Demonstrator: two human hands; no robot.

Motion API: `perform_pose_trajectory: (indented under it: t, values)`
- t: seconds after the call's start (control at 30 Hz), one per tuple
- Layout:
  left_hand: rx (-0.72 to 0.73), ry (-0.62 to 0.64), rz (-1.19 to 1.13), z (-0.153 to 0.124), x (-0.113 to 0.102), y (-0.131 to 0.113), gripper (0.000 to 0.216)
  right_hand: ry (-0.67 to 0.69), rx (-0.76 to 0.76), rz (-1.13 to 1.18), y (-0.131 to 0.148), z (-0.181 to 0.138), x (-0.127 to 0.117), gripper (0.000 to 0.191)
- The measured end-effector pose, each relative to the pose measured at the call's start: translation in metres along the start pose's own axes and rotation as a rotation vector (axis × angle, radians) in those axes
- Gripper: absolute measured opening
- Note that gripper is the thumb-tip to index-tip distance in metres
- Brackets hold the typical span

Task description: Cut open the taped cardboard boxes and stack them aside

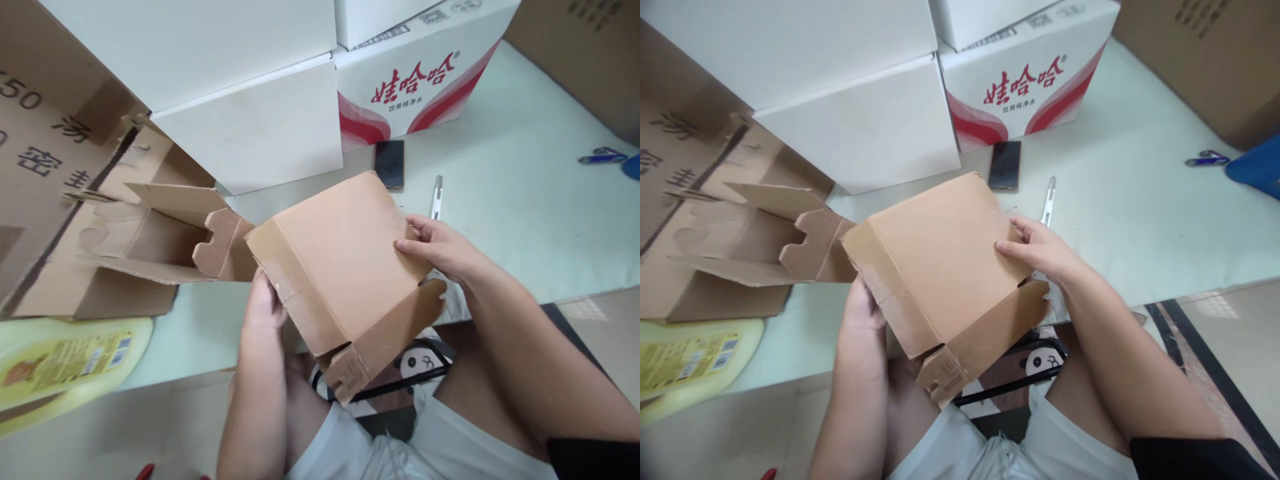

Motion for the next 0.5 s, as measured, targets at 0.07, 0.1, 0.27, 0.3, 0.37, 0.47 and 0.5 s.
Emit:
perform_pose_trajectory:
  t: [0.07,0.1,0.27,0.3,0.37,0.47,0.5]
  values:
    - [-0.035,0.029,-0.059,-0.004,0.008,-0.003,0.040,-0.058,-0.047,-0.135,0.000,0.003,-0.003,0.049]
    - [-0.036,0.048,-0.086,-0.006,0.011,-0.005,0.042,-0.102,-0.071,-0.229,0.001,0.005,-0.006,0.048]
    - [0.036,0.098,-0.037,-0.014,0.017,-0.010,0.053,-0.245,-0.204,-0.724,0.005,0.011,-0.010,0.049]
    - [0.045,0.079,-0.012,-0.015,0.016,-0.009,0.050,-0.250,-0.222,-0.761,0.005,0.012,-0.009,0.051]
    - [0.056,0.025,0.010,-0.014,0.010,-0.007,0.042,-0.256,-0.230,-0.752,0.003,0.013,-0.009,0.062]
    - [0.083,-0.060,-0.032,-0.011,-0.001,-0.007,0.034,-0.289,-0.190,-0.585,0.003,0.011,-0.013,0.088]
    - [0.093,-0.079,-0.057,-0.011,-0.004,-0.007,0.033,-0.286,-0.171,-0.496,0.003,0.010,-0.014,0.093]
Point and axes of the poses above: each hand's wrist, its own z-axis towards the middle knuckle, its own x-axis out of the palm, y = z × x, the point moved 8 cm from there along z, towards the middle knuckle, and after that the axes turned 13 degrees about z, right-handed, at the moved point
